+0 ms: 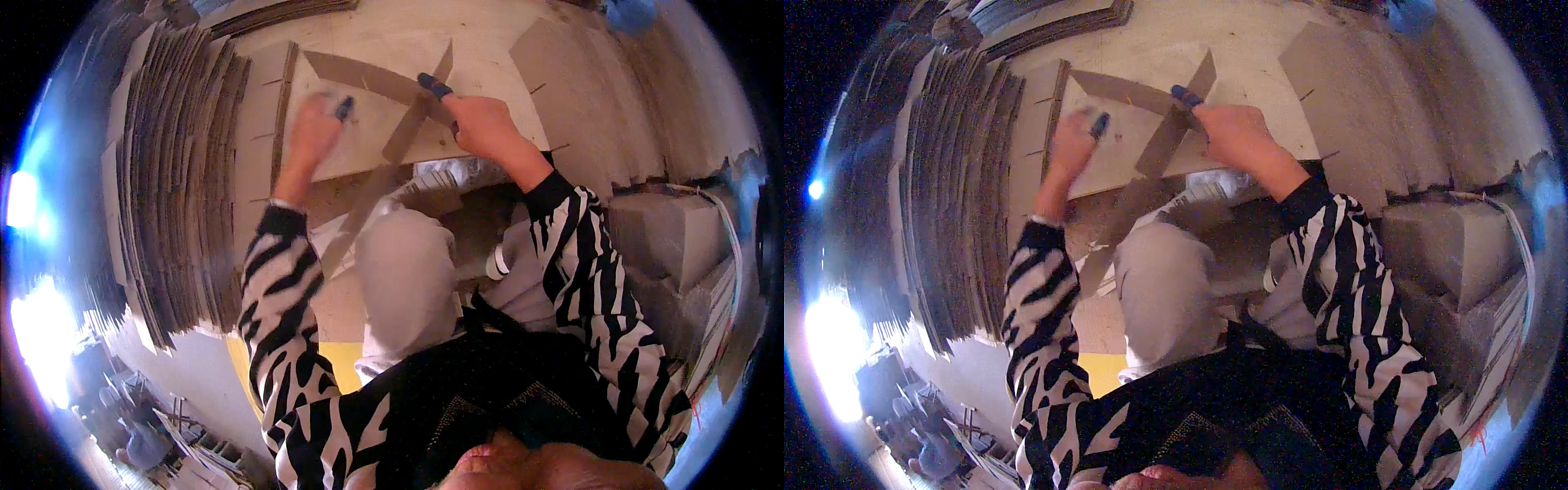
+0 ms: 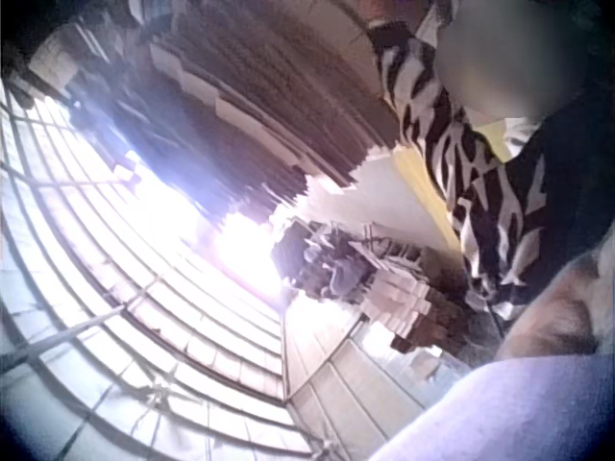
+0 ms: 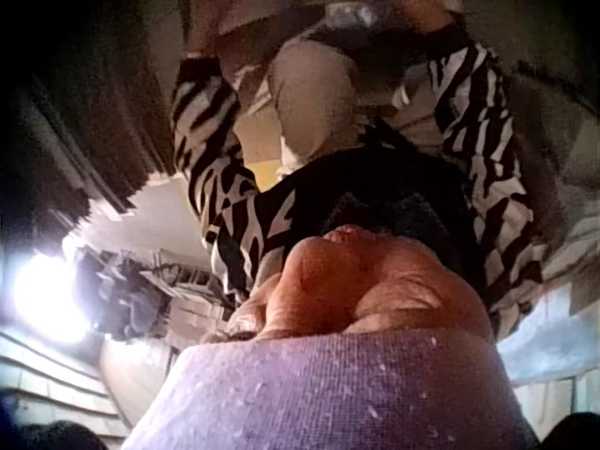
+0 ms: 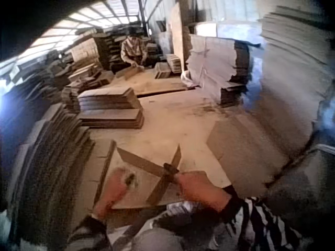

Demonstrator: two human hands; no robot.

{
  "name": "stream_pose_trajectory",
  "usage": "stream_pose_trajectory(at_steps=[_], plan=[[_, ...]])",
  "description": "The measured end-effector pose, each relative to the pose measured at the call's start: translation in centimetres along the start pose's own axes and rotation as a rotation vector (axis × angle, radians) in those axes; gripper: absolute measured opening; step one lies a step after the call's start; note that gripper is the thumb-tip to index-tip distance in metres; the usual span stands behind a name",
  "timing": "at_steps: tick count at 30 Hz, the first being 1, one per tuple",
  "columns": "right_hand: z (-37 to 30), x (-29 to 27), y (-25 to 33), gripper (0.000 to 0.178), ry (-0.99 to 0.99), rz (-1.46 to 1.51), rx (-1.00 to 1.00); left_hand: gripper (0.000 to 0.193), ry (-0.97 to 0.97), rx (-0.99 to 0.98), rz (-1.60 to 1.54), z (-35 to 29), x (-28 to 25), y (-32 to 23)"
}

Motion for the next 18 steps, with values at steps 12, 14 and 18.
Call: stream_pose_trajectory(at_steps=[12,14,18], plan=[[-0.2,1.4,-0.6,0.027,-0.214,0.062,-0.151,0.027,-0.005,-0.071,0.715,1.1,-1.0,5.2],[-0.3,0.5,0.0,0.027,-0.328,0.045,-0.257,0.025,-0.194,0.042,0.526,1.1,-2.2,4.7],[-0.5,0.1,0.8,0.023,-0.404,0.095,-0.317,0.024,0.032,-0.418,-0.198,0.6,-2.9,0.5]])
Point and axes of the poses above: each hand's wrist, its own z-axis towards the middle knuckle, its own x-axis out of the palm, y = z × x, the point moved 3 cm from there along z, towards the middle knuckle, and after that the axes turned 7 degrees about -y, right-handed, at the moved point
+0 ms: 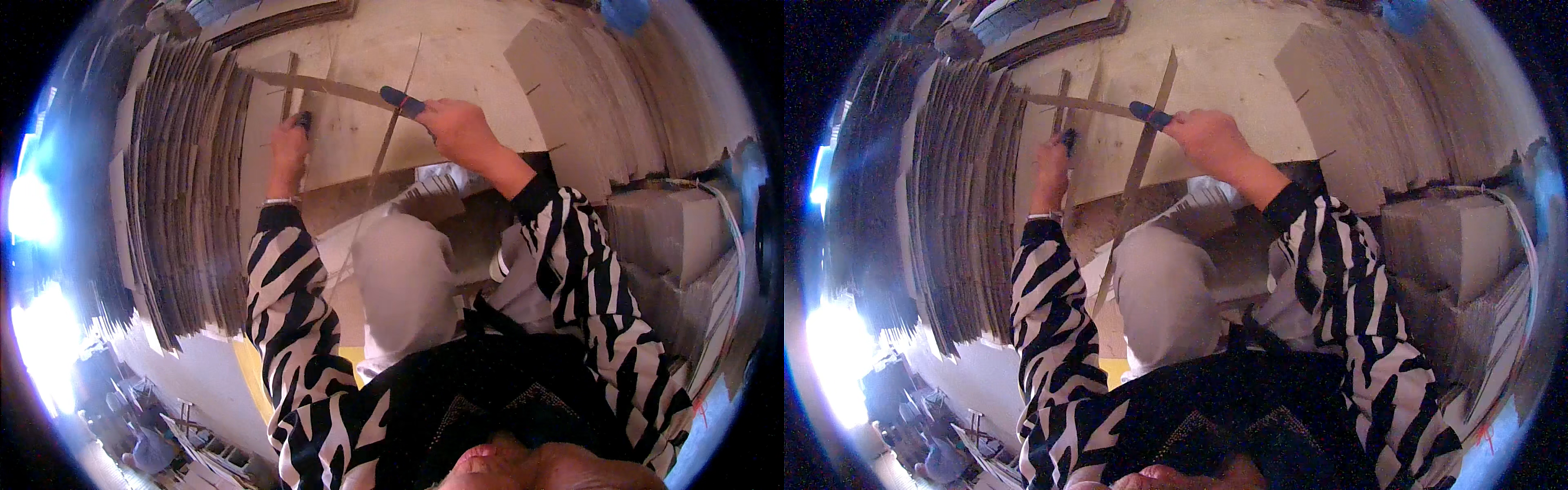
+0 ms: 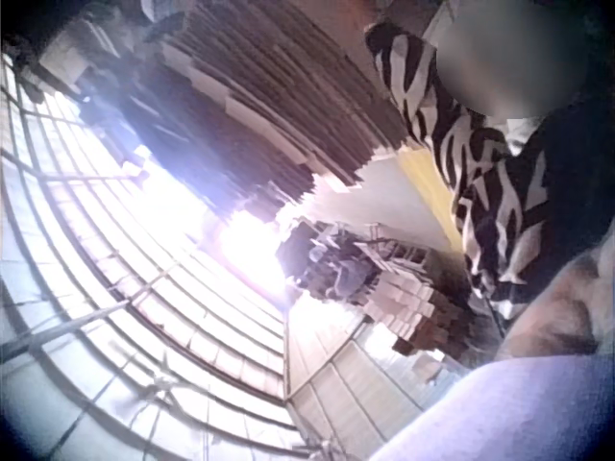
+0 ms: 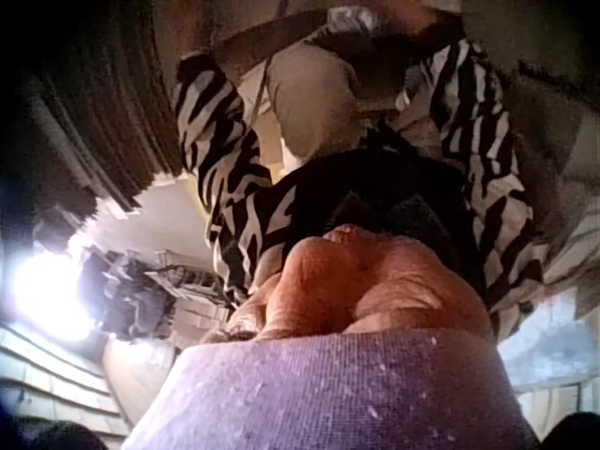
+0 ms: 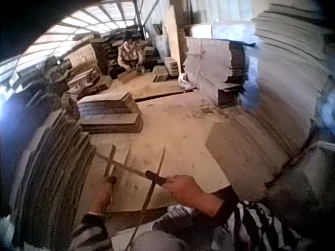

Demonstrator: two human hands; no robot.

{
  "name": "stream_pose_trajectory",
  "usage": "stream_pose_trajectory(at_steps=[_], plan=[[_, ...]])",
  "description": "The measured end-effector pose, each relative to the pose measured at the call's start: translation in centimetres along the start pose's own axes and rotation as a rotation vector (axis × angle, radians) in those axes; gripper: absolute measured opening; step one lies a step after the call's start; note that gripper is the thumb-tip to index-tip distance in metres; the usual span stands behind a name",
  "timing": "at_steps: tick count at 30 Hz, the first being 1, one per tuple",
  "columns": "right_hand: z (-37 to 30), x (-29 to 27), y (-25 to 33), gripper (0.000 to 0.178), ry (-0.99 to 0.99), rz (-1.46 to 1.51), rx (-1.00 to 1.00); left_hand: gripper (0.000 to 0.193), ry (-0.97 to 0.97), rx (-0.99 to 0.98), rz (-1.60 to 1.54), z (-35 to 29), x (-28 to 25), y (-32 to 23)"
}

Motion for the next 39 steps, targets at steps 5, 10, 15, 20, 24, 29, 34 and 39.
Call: stream_pose_trajectory(at_steps=[5,10,15,20,24,29,34,39], plan=[[-0.1,0.3,-0.3,0.019,-0.039,-0.032,0.047,0.032,0.008,0.142,0.212,0.9,3.7,3.5],[-1.5,-1.9,-2.2,0.021,0.204,-0.145,0.145,0.032,0.295,-0.163,-0.518,-0.8,5.1,-1.1],[0.4,1.6,-1.9,0.025,0.234,-0.045,0.225,0.036,0.221,0.074,-0.292,-1.2,-0.7,-1.4],[-0.3,-0.5,-7.3,0.033,0.281,-0.088,0.440,0.042,0.330,0.180,-0.242,-4.8,-1.7,-7.2],[-2.3,-5.1,-9.8,0.041,0.237,-0.124,0.581,0.042,0.173,0.147,-0.315,-11.0,-5.0,-5.3],[-11.0,-13.0,-9.7,0.051,0.140,-0.594,0.742,0.040,-0.187,0.104,-0.551,-19.9,-6.6,2.9],[-17.0,-14.0,-9.6,0.043,0.098,-0.747,0.675,0.043,-0.250,-0.006,-0.762,-22.2,-2.7,2.7],[-11.4,-16.5,-8.2,0.041,-0.109,-0.588,0.604,0.039,-0.218,0.182,-0.692,-17.1,-0.2,-2.2]])
Point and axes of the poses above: each hand's wrist, its own z-axis towards the middle knuckle, its own x-axis out of the palm, y = z × x, the point moved 3 cm from there along z, towards the middle knuckle, and after that the axes turned 7 degrees about -y, right-handed, at the moved point
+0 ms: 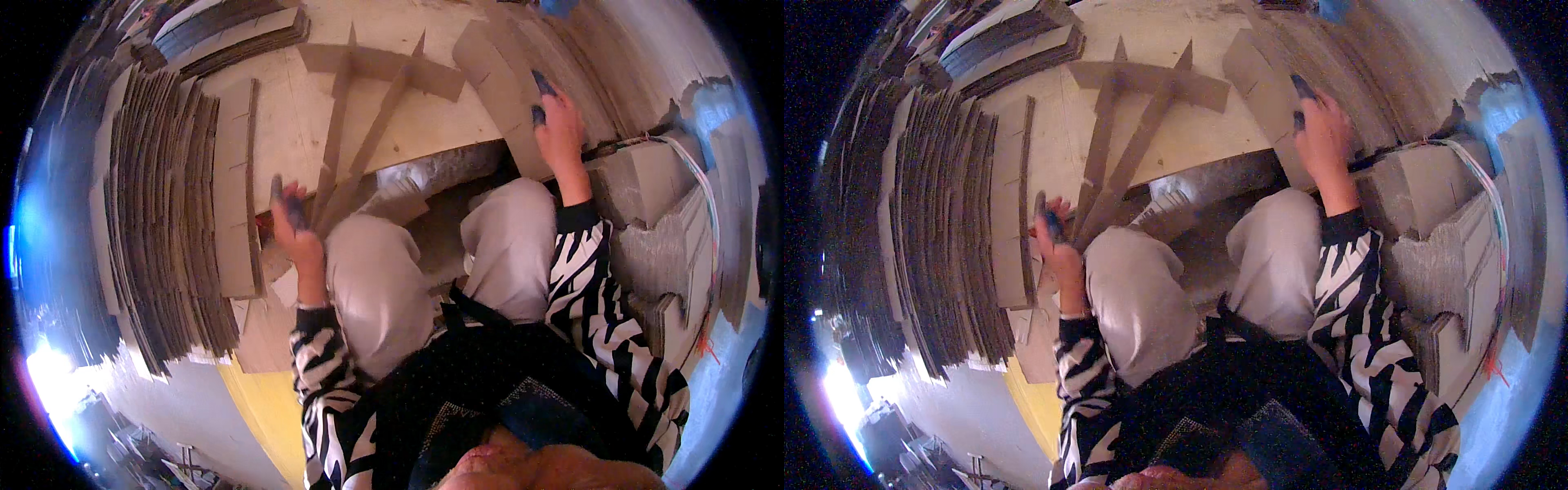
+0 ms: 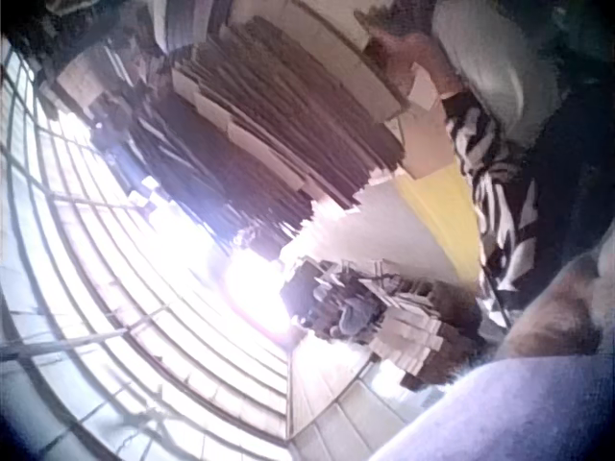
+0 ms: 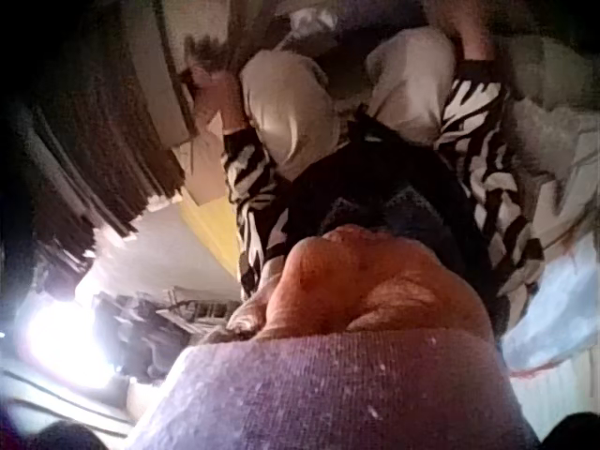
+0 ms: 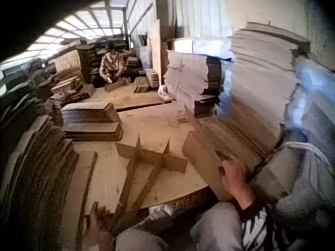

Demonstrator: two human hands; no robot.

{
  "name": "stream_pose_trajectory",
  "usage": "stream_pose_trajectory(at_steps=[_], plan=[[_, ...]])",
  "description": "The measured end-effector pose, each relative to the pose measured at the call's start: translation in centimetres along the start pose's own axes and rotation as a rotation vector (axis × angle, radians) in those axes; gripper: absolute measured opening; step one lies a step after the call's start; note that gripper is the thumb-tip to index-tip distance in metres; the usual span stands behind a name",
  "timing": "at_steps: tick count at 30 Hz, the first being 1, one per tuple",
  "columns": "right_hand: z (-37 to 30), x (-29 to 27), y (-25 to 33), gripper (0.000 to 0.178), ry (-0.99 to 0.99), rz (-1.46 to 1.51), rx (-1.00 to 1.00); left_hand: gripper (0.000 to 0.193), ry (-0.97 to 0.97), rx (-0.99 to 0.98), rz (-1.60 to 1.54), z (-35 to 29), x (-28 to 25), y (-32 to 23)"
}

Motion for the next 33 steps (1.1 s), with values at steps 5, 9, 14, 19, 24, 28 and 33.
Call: stream_pose_trajectory(at_steps=[5,9,14,19,24,28,33], plan=[[3.5,-1.9,10.5,0.032,0.083,0.537,-0.296,0.034,0.284,0.106,0.545,4.5,2.9,0.9],[3.3,2.1,17.1,0.031,0.290,0.867,-0.371,0.025,0.286,0.252,0.971,6.4,3.1,-0.5],[2.6,3.2,17.3,0.031,0.517,0.738,-0.371,0.022,0.332,0.275,1.130,6.7,5.2,0.5],[2.8,1.9,17.6,0.030,0.536,0.544,-0.455,0.019,0.269,0.276,1.184,7.8,3.7,1.4],[1.2,1.6,22.0,0.034,0.608,0.553,-0.637,0.020,0.251,0.302,1.316,8.6,0.1,1.5],[0.7,2.3,20.4,0.027,0.437,0.542,-0.619,0.022,0.046,0.623,1.164,6.7,4.8,-2.0],[1.1,1.5,20.5,0.033,0.413,0.590,-0.588,0.026,0.463,0.296,1.189,3.0,5.2,-2.3]])
Point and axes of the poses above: each hand's wrist, its own z-axis towards the middle knuckle, its own x-axis out of the palm, y = z × x, the point moved 3 cm from there along z, towards the middle knuckle, and after that the axes turned 7 degrees about -y, right-handed, at the moved point
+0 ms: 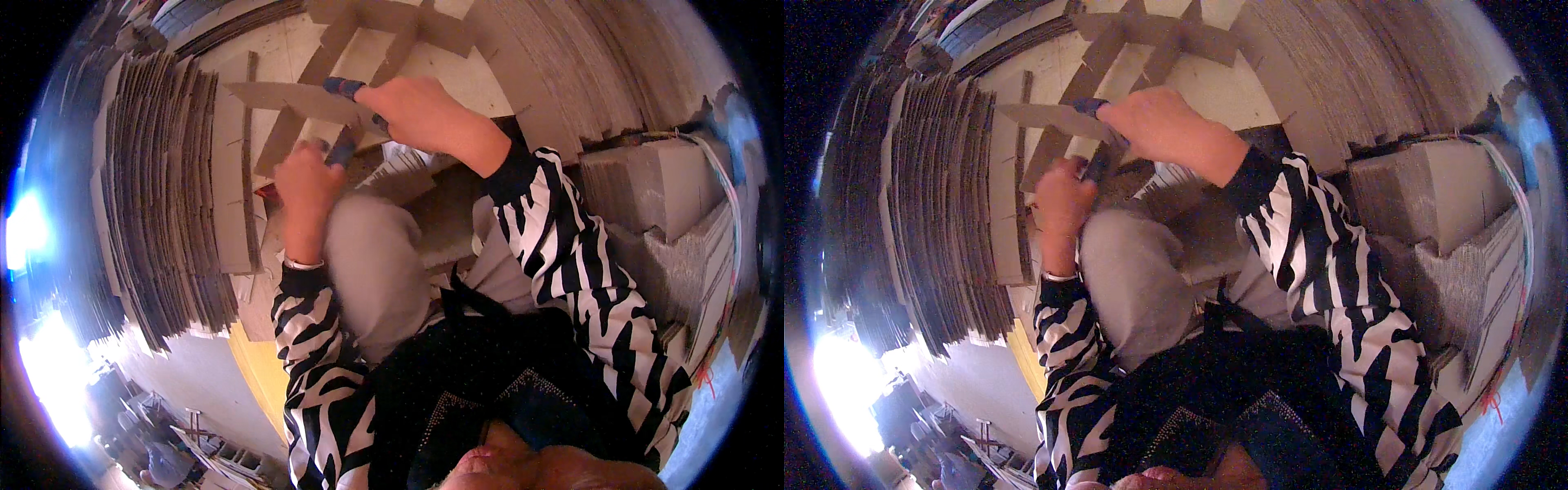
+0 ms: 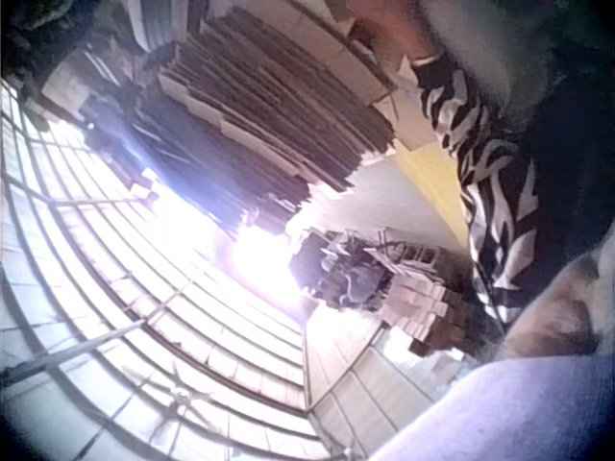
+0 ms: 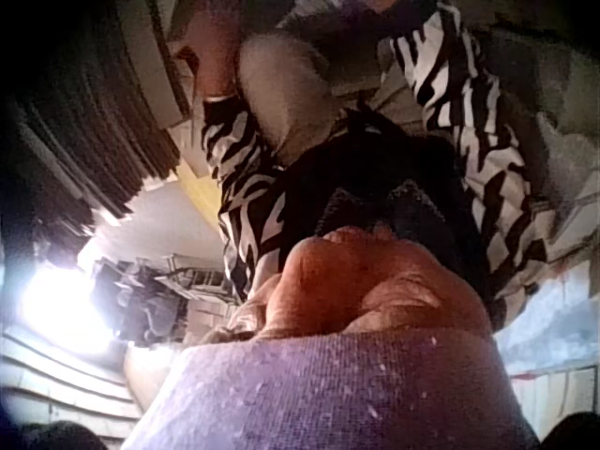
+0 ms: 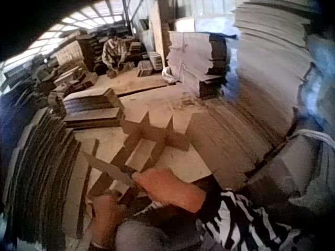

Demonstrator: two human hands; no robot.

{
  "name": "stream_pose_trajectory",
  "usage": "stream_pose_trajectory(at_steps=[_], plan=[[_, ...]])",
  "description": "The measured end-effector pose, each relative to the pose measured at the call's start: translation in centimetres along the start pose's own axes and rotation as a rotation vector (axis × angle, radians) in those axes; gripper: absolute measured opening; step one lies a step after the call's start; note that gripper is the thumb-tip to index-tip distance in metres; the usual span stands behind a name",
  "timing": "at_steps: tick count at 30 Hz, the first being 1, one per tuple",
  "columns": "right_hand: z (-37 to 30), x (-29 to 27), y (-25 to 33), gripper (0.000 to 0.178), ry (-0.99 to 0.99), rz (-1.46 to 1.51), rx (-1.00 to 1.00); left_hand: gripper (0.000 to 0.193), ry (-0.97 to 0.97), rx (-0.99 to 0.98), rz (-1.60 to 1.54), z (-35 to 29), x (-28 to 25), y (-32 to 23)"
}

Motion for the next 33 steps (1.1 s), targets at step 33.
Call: stream_pose_trajectory(at_steps=[33], plan=[[-4.7,4.4,-2.9,0.038,0.180,-0.024,0.143,0.035,-0.242,-0.066,0.147,4.1,2.0,4.1]])
Point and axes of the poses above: each hand's wrist, its own z-axis towards the middle knuckle, its own x-axis out of the palm, y = z × x, the point moved 3 cm from there along z, towards the middle knuckle, and after that the axes turned 7 degrees about -y, right-handed, at the moved point
